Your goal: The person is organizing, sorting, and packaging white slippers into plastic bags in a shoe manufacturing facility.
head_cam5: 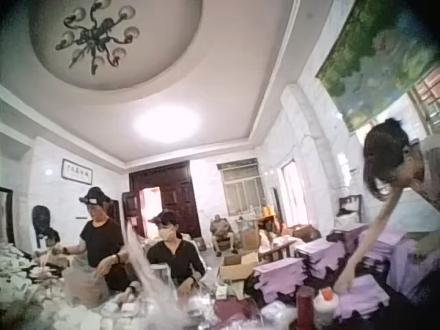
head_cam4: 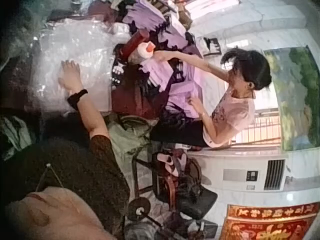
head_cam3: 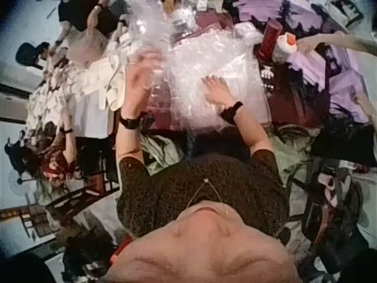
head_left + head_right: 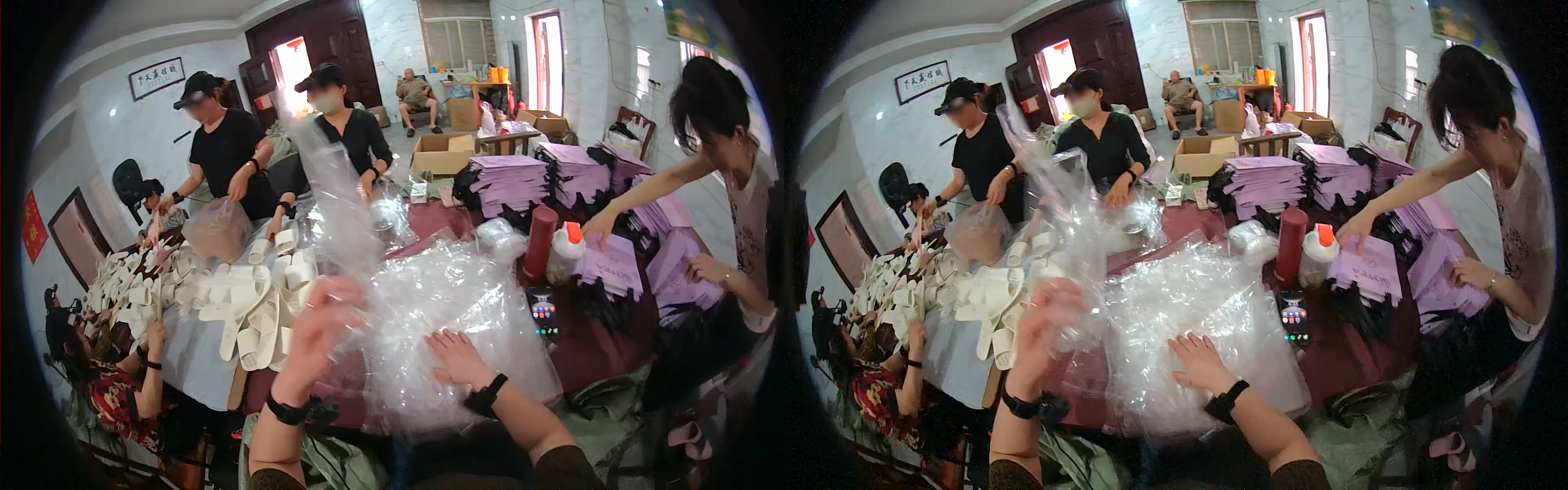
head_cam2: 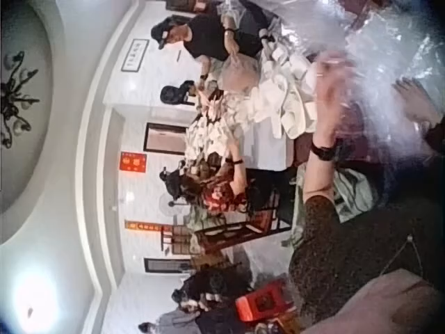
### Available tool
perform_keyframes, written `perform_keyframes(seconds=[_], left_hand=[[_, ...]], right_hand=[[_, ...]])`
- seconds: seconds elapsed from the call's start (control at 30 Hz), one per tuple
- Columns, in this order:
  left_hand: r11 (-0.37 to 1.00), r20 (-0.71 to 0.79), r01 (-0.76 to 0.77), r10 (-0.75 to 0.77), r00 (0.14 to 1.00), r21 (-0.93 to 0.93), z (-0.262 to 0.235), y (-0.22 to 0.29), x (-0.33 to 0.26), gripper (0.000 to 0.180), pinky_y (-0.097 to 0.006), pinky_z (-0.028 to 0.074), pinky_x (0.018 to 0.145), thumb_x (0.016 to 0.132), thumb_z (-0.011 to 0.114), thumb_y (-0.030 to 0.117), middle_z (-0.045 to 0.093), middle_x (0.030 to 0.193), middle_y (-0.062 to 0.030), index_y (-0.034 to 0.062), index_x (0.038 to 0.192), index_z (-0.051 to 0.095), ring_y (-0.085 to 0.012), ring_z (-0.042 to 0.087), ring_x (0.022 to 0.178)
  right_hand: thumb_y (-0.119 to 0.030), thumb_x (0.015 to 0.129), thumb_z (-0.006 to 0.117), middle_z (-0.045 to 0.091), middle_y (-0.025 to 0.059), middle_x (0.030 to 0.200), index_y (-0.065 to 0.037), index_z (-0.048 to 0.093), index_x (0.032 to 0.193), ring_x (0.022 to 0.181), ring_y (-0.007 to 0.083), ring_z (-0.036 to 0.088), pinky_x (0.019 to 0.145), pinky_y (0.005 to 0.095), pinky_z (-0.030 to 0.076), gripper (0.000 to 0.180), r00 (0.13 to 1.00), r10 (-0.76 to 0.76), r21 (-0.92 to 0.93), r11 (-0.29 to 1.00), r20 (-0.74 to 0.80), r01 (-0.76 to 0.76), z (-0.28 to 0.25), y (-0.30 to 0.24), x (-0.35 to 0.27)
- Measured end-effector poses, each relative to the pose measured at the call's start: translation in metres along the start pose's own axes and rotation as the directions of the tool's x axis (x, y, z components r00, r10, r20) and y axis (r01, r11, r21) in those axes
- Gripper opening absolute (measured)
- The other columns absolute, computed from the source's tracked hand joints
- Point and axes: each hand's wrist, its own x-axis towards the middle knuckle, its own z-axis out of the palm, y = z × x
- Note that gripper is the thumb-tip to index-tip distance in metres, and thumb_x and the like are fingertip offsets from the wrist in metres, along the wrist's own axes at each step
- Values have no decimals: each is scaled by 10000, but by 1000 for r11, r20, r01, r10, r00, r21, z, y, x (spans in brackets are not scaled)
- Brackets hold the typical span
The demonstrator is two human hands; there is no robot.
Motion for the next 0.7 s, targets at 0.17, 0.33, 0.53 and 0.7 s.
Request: perform_keyframes(seconds=[0.17,0.33,0.53,0.7], left_hand=[[864,656,-306,-36,754,399,75,-20,7,92,-451,344,1106,782,636,97,406,1448,-151,53,826,704,-323,378,1353],[298,827,-775,-110,552,557,46,-73,4,136,-424,379,1062,742,651,140,408,1487,-72,111,846,733,-299,397,1322],[229,539,-491,-447,715,841,0,-140,19,213,-405,404,995,744,624,125,557,1338,-70,90,934,714,-304,482,1223],[548,115,348,-642,758,761,9,-190,-2,637,-426,446,965,777,697,336,547,1307,-208,91,1321,476,-399,544,1158]], right_hand=[[-401,789,684,446,129,1429,-144,415,1414,1337,342,383,1090,535,299,727,997,66,460,887,-29,-46,35,16,-5],[-399,820,664,483,146,1382,-113,466,1377,1278,349,440,1077,525,316,656,998,16,1,1000,-65,-16,18,-6,3],[-484,821,622,391,165,1467,-97,367,1445,1372,362,330,1129,535,221,777,996,21,20,1000,-88,-19,6,-1,-9],[-441,858,605,424,161,1442,-118,356,1453,1361,369,344,1130,532,226,722,986,27,20,1000,-163,-24,-11,-15,-8]])
